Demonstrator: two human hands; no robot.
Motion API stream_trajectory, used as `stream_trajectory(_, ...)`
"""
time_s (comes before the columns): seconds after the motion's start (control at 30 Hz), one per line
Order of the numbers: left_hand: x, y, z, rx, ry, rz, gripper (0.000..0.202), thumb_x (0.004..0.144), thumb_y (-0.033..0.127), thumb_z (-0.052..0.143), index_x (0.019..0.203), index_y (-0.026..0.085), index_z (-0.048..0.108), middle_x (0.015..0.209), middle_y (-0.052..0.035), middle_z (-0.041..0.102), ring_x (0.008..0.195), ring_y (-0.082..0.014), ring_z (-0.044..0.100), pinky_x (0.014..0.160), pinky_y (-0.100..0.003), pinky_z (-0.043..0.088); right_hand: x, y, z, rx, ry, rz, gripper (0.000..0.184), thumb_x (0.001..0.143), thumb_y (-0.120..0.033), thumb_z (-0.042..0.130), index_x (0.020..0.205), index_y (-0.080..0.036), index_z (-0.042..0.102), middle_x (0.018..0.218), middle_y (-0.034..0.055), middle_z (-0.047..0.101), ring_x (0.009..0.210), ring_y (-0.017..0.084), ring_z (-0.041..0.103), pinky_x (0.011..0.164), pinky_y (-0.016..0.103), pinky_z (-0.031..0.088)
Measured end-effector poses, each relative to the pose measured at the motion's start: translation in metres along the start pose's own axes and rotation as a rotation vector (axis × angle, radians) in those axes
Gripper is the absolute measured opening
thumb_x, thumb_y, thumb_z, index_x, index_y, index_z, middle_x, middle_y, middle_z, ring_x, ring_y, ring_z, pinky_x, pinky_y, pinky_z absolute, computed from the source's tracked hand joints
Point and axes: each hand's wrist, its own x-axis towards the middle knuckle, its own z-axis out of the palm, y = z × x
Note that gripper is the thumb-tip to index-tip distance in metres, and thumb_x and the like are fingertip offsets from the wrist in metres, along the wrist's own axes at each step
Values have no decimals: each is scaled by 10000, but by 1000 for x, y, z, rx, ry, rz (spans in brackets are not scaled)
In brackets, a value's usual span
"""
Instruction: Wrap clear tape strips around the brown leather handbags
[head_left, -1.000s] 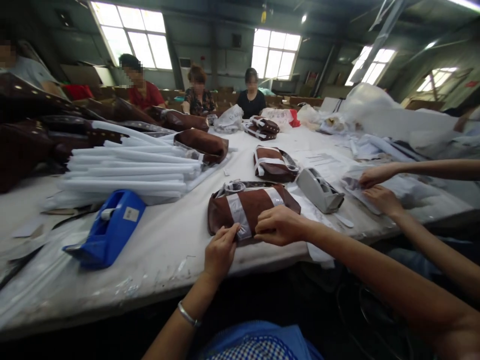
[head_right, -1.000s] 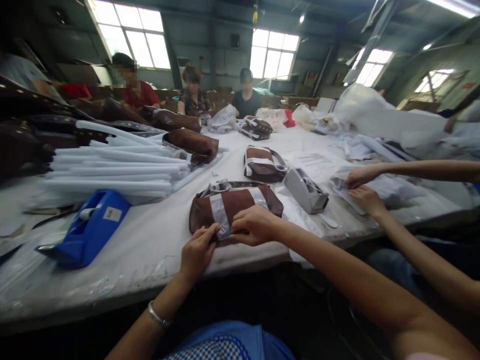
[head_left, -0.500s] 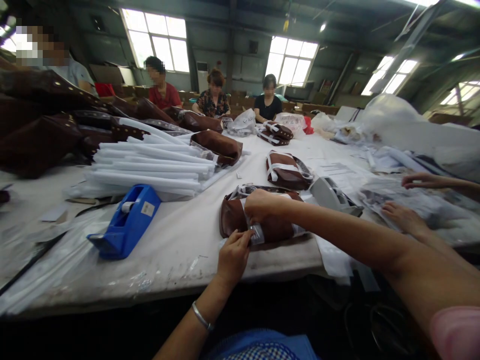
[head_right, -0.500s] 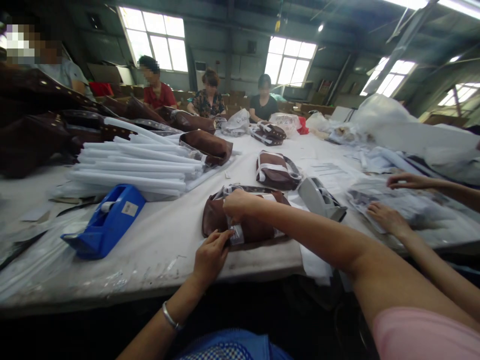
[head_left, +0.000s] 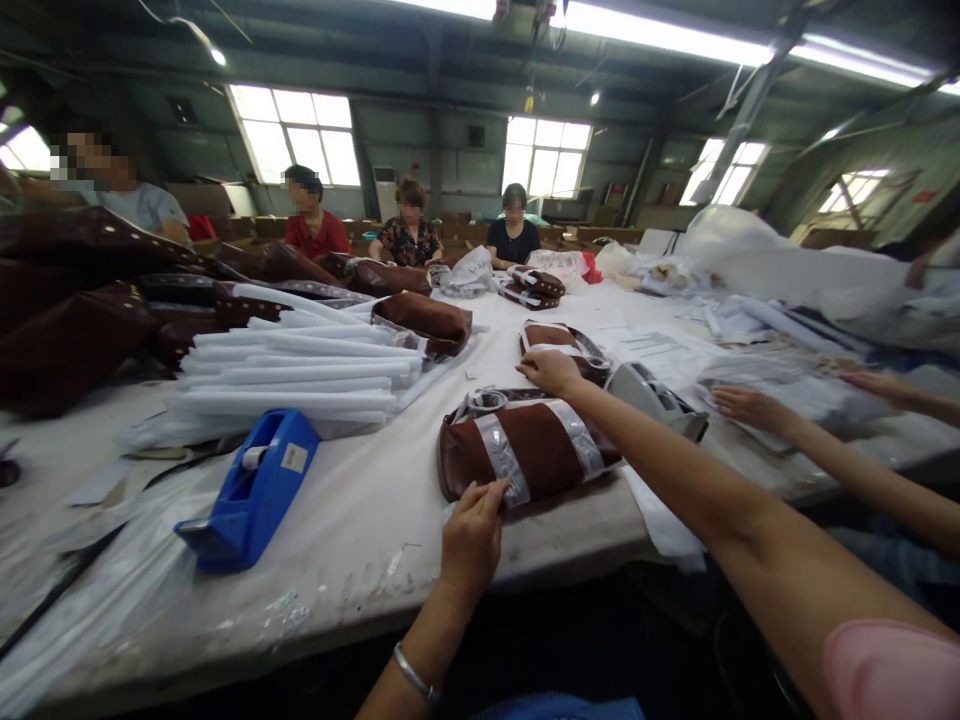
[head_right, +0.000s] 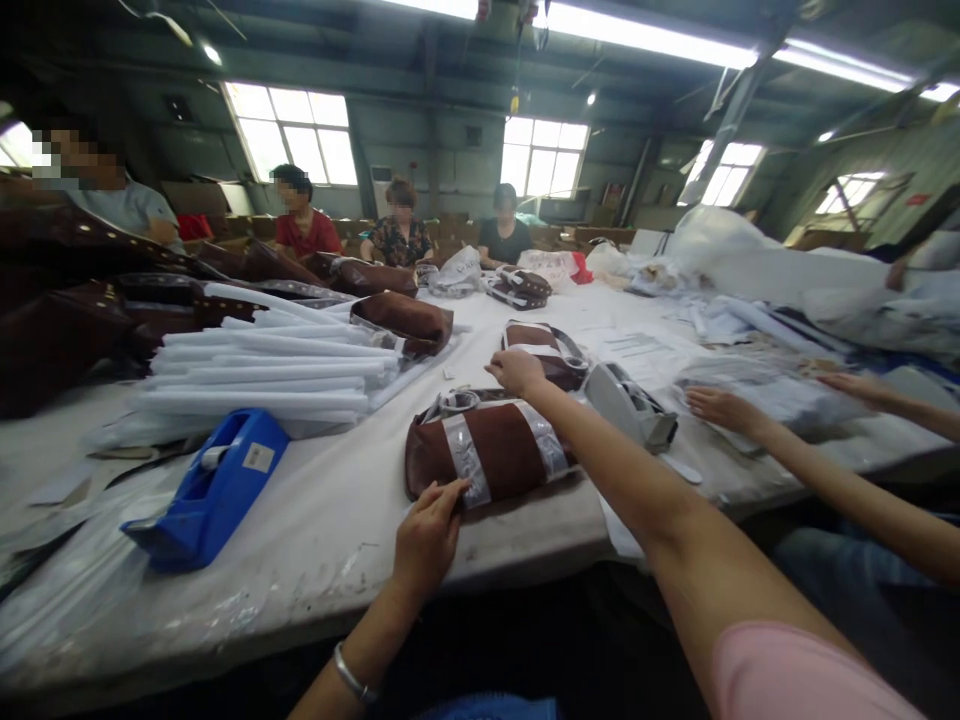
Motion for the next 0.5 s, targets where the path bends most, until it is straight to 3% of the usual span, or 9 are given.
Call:
stream_trajectory(0.1,6,5,-12,-101,0,-51,560,844,80,590,1371,258,530,1224,-31,706,1142,-203,652,1110,-424,486,-55,13,22,50,97,16,327,992,-397,486,1175,-226,696,1192,91,717,1097,240,644,961,386,452)
stream_trajectory(0.17,19,8,-22,-165,29,-103,547,877,174,618,1404,259,497,1253,-47,695,1144,-210,659,1042,-395,540,-94,23,44,58,186,50,303,980,-357,500,1189,-245,688,1291,94,673,1267,296,547,1112,540,315)
stream_trajectory(0.2,28,9,-25,-168,52,-112,520,902,215,607,1408,255,494,1271,-56,686,1154,-212,657,1015,-378,555,-110,30,56,84,294,83,297,972,-359,504,1176,-259,694,1307,90,665,1311,319,509,1137,593,262)
stream_trajectory(0.3,56,11,-24,-16,66,-24,457,965,281,529,1420,247,500,1408,-80,595,1310,-249,550,1086,-439,498,-142,55,93,217,414,233,425,927,-454,527,1246,-206,661,1386,146,599,1363,366,456,1129,594,316)
stream_trajectory(0.4,73,6,-4,213,-47,91,526,952,364,554,1462,272,461,1530,-93,459,1426,-333,402,1143,-614,375,-145,76,113,509,317,396,606,892,-553,506,1345,-159,585,1403,177,578,1337,354,503,1108,518,400)
stream_trajectory(0.5,73,-8,11,262,-164,95,547,951,406,550,1479,328,428,1564,-71,407,1436,-324,387,1153,-634,336,-136,92,105,781,109,596,726,856,-614,527,1415,-151,520,1391,178,590,1326,361,516,1119,510,384)
